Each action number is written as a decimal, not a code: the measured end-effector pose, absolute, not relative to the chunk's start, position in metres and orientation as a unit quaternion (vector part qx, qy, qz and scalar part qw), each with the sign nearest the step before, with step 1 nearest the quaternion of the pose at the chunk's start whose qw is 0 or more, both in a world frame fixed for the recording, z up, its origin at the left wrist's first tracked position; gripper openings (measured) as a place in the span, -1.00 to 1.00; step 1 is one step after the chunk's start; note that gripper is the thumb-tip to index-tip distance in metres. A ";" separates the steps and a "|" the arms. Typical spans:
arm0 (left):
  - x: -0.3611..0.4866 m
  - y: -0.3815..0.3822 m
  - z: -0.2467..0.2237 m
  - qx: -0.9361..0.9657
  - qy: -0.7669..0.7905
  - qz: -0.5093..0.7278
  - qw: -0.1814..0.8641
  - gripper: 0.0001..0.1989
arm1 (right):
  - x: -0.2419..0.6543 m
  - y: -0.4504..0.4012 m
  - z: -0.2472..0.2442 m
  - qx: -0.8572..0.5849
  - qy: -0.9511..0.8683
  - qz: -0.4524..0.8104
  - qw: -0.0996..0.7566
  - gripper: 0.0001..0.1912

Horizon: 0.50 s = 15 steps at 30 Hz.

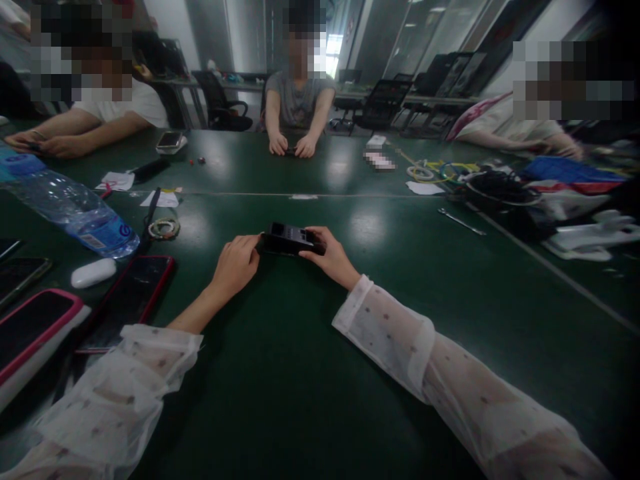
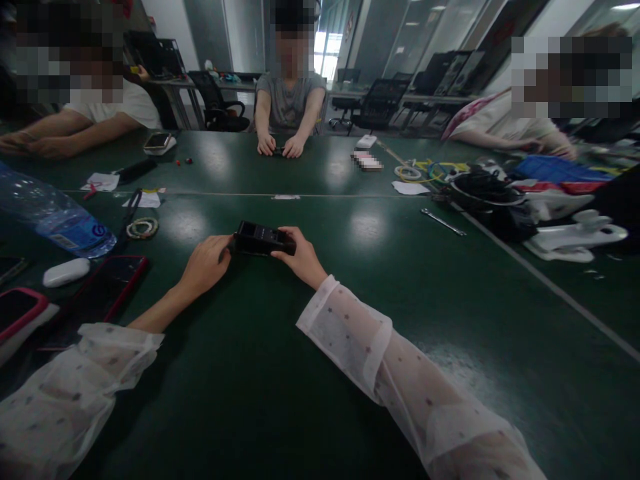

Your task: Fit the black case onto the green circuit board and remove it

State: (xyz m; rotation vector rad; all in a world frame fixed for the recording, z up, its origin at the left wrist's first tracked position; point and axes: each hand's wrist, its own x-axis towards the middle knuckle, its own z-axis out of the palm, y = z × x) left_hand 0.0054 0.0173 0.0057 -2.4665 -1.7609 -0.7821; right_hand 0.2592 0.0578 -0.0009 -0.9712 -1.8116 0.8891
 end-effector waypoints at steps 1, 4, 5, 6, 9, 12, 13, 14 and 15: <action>0.005 0.017 0.006 -0.789 -0.563 -0.248 0.004 -0.59 | 0.259 0.058 -0.001 -0.388 -0.728 0.358 0.438 -0.45; 0.006 0.017 0.005 -0.791 -0.562 -0.243 -0.001 -0.59 | 0.259 0.058 -0.002 -0.379 -0.726 0.361 0.446 -0.46; 0.006 0.017 0.005 -0.791 -0.562 -0.242 -0.002 -0.59 | 0.259 0.059 -0.003 -0.377 -0.724 0.360 0.452 -0.46; 0.006 0.016 0.006 -0.792 -0.561 -0.242 -0.003 -0.59 | 0.259 0.059 -0.003 -0.375 -0.722 0.358 0.458 -0.46; 0.006 0.016 0.006 -0.796 -0.556 -0.240 -0.008 -0.59 | 0.259 0.058 -0.003 -0.374 -0.717 0.346 0.475 -0.45; 0.006 0.015 0.006 -0.806 -0.545 -0.230 -0.017 -0.62 | 0.259 0.055 -0.001 -0.377 -0.718 0.329 0.483 -0.45; 0.006 0.015 0.006 -0.810 -0.541 -0.225 -0.019 -0.63 | 0.259 0.054 -0.001 -0.377 -0.720 0.320 0.486 -0.44; 0.007 0.015 0.006 -0.813 -0.538 -0.224 -0.019 -0.63 | 0.259 0.053 0.000 -0.378 -0.722 0.308 0.491 -0.44; 0.006 0.015 0.006 -0.815 -0.534 -0.222 -0.021 -0.63 | 0.259 0.051 0.001 -0.379 -0.722 0.293 0.498 -0.43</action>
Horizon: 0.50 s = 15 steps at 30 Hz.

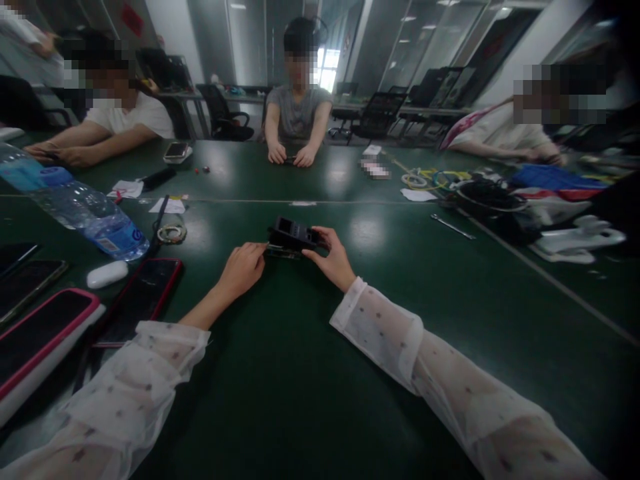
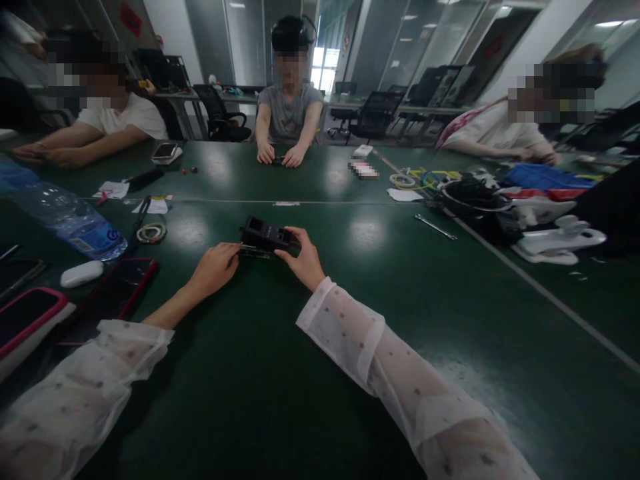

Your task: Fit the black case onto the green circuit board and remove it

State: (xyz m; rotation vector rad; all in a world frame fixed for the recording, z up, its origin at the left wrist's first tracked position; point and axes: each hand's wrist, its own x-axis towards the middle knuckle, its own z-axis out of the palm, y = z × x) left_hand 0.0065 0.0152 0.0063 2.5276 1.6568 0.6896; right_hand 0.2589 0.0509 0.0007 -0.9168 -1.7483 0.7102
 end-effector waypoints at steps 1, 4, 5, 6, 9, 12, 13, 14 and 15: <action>0.006 0.015 0.006 0.815 0.534 0.224 0.020 -0.63 | 0.259 0.049 0.001 -0.382 -0.721 0.274 0.509 -0.43; 0.006 0.014 0.007 0.816 0.533 0.224 0.012 -0.64 | 0.259 0.046 0.002 -0.405 -0.706 0.197 0.547 -0.42; 0.006 0.014 0.007 0.817 0.531 0.224 0.011 -0.64 | 0.260 0.046 0.001 -0.417 -0.698 0.169 0.557 -0.41; 0.006 0.014 0.007 0.819 0.529 0.223 0.005 -0.65 | 0.262 0.047 0.001 -0.430 -0.691 0.140 0.564 -0.42; 0.007 0.013 0.007 0.822 0.530 0.210 -0.011 -0.65 | 0.272 0.053 -0.002 -0.458 -0.679 0.061 0.570 -0.44; 0.007 0.013 0.006 0.819 0.536 0.201 -0.031 -0.65 | 0.289 0.062 -0.006 -0.482 -0.663 0.007 0.573 -0.46; 0.007 0.013 0.006 0.819 0.536 0.201 -0.036 -0.65 | 0.295 0.064 -0.008 -0.494 -0.655 0.003 0.572 -0.47; 0.007 0.013 0.005 0.819 0.536 0.200 -0.040 -0.65 | 0.301 0.066 -0.009 -0.506 -0.647 0.006 0.570 -0.47; 0.007 0.013 0.004 0.818 0.538 0.199 -0.042 -0.65 | 0.306 0.067 -0.011 -0.516 -0.639 0.015 0.570 -0.46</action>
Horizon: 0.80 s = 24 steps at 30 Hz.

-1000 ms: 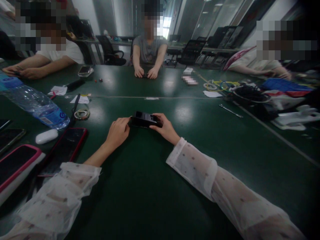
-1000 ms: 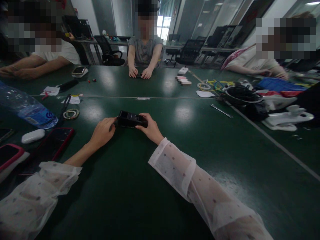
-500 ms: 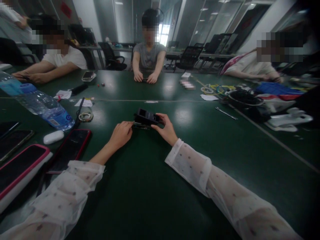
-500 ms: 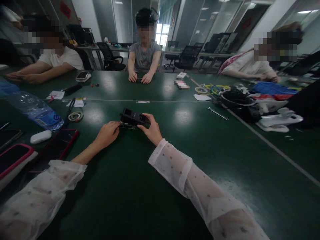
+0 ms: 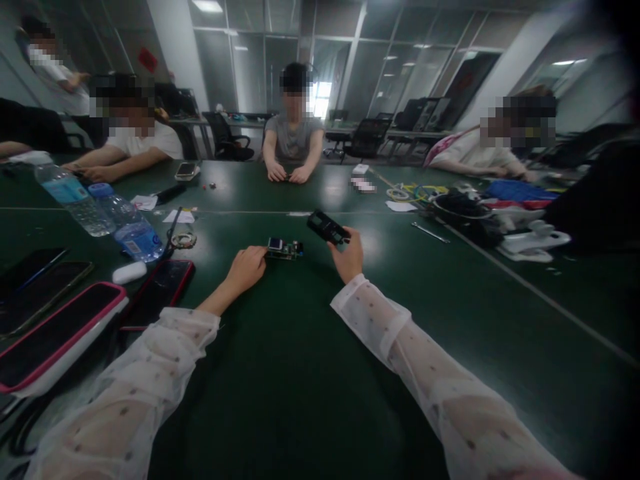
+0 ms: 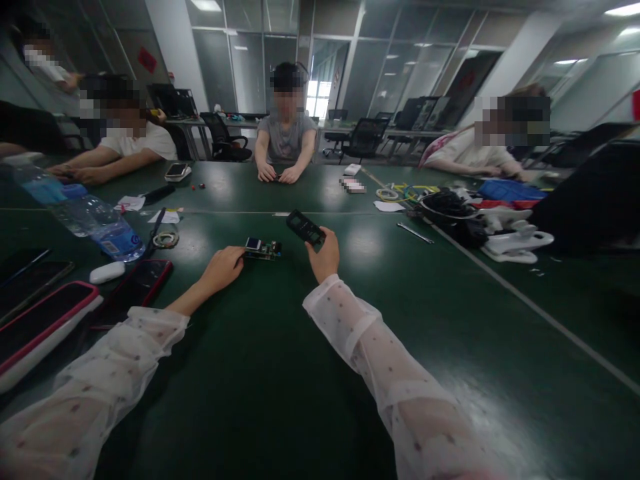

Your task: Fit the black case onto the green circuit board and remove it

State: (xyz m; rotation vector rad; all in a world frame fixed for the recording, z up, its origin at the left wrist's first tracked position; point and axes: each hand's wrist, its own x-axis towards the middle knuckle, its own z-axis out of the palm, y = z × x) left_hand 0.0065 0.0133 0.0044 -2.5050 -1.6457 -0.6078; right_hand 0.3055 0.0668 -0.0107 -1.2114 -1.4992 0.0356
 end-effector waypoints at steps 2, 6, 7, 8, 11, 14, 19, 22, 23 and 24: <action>0.006 0.013 0.003 -0.818 -0.541 -0.192 0.044 -0.65 | 0.313 0.067 -0.014 -0.532 -0.621 0.040 0.574 -0.45; 0.005 0.013 0.003 -0.818 -0.539 -0.196 0.044 -0.65 | 0.321 0.068 -0.020 -0.556 -0.595 0.081 0.575 -0.44; 0.005 0.013 0.003 -0.818 -0.538 -0.196 0.044 -0.65 | 0.323 0.069 -0.021 -0.561 -0.591 0.087 0.573 -0.43; 0.005 0.013 0.003 -0.821 -0.535 -0.195 0.043 -0.65 | 0.324 0.070 -0.023 -0.566 -0.591 0.090 0.568 -0.43; 0.004 0.013 0.002 -0.822 -0.533 -0.198 0.040 -0.65 | 0.327 0.075 -0.029 -0.585 -0.593 0.097 0.546 -0.42; 0.003 0.013 0.001 -0.821 -0.531 -0.204 0.039 -0.66 | 0.329 0.079 -0.034 -0.608 -0.601 0.091 0.511 -0.42; 0.003 0.013 0.001 -0.820 -0.532 -0.204 0.039 -0.66 | 0.324 0.079 -0.034 -0.644 -0.624 0.016 0.442 -0.23; 0.003 0.012 0.002 -0.821 -0.533 -0.201 0.040 -0.66 | 0.321 0.074 -0.031 -0.656 -0.621 -0.009 0.428 -0.21; 0.004 0.012 0.002 -0.821 -0.533 -0.199 0.042 -0.66 | 0.321 0.073 -0.029 -0.660 -0.620 -0.013 0.424 -0.20; 0.004 0.012 0.002 -0.822 -0.533 -0.197 0.044 -0.66 | 0.320 0.071 -0.028 -0.664 -0.618 -0.016 0.420 -0.20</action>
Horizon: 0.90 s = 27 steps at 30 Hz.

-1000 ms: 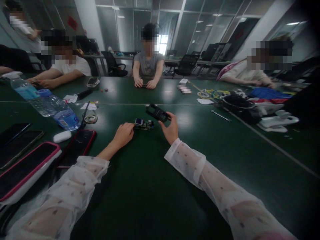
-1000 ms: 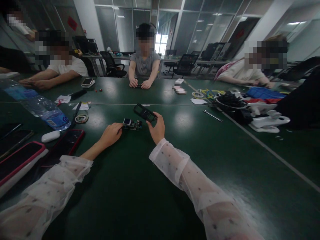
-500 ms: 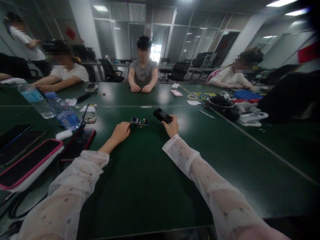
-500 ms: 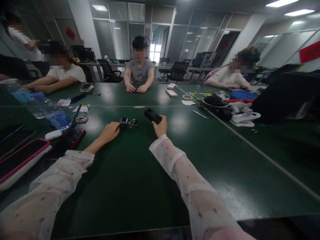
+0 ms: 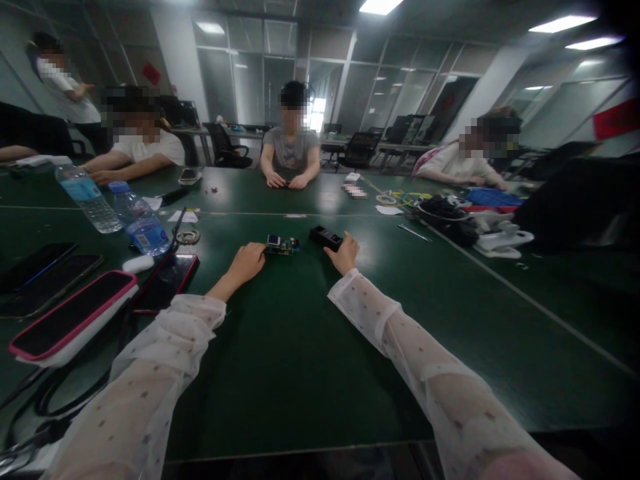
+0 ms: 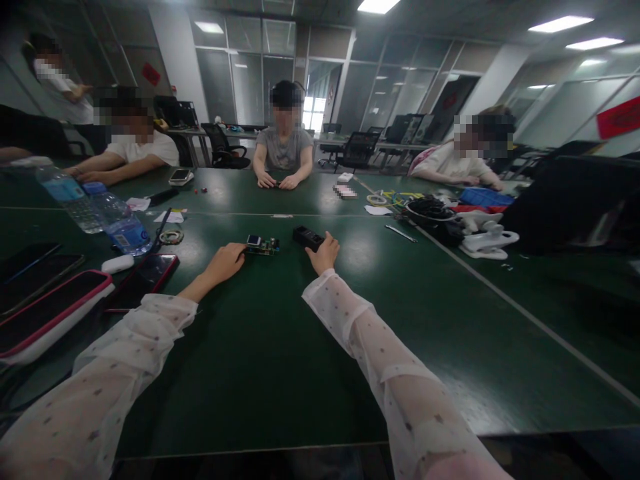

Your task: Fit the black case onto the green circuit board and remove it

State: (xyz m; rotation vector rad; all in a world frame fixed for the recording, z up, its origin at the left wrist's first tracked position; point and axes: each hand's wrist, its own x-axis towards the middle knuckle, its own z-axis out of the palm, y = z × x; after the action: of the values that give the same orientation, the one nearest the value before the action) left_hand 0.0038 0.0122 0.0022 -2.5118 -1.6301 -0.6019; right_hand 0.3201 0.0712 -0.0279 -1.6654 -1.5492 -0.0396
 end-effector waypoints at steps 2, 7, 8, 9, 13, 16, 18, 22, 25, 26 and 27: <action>0.004 0.012 0.003 -0.820 -0.536 -0.194 0.049 -0.67 | 0.319 0.068 -0.025 -0.674 -0.613 -0.019 0.412 -0.17; 0.005 0.011 0.005 -0.822 -0.532 -0.197 0.049 -0.69 | 0.312 0.058 -0.017 -0.671 -0.631 -0.043 0.387 -0.16; 0.005 0.010 0.005 -0.822 -0.532 -0.195 0.049 -0.69 | 0.310 0.055 -0.014 -0.659 -0.643 -0.058 0.385 -0.19; 0.005 0.010 0.005 -0.822 -0.534 -0.193 0.050 -0.69 | 0.308 0.051 -0.011 -0.643 -0.655 -0.080 0.388 -0.24; 0.007 0.009 0.005 -0.820 -0.538 -0.189 0.052 -0.69 | 0.305 0.037 0.001 -0.518 -0.749 -0.183 0.370 -0.46; 0.007 0.009 0.004 -0.817 -0.541 -0.193 0.051 -0.69 | 0.315 0.035 0.006 -0.442 -0.805 -0.210 0.335 -0.58; 0.007 0.010 0.004 -0.816 -0.543 -0.194 0.045 -0.69 | 0.324 0.038 0.007 -0.433 -0.819 -0.195 0.323 -0.64; 0.007 0.011 0.004 -0.816 -0.543 -0.193 0.037 -0.69 | 0.335 0.045 0.007 -0.473 -0.788 -0.145 0.367 -0.70; 0.008 0.012 0.005 -0.815 -0.547 -0.187 0.033 -0.70 | 0.334 0.047 0.007 -0.489 -0.771 -0.124 0.389 -0.71; 0.008 0.011 0.005 -0.815 -0.547 -0.187 0.033 -0.71 | 0.334 0.048 0.006 -0.496 -0.765 -0.123 0.392 -0.70; 0.009 0.011 0.006 -0.816 -0.547 -0.187 0.033 -0.71 | 0.334 0.049 0.005 -0.505 -0.757 -0.123 0.395 -0.68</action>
State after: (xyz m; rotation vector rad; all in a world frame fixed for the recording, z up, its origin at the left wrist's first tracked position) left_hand 0.0086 0.0112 0.0056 -2.5092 -1.6818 -0.5749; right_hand 0.3340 0.0491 0.0054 -1.2802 -1.9199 -0.3128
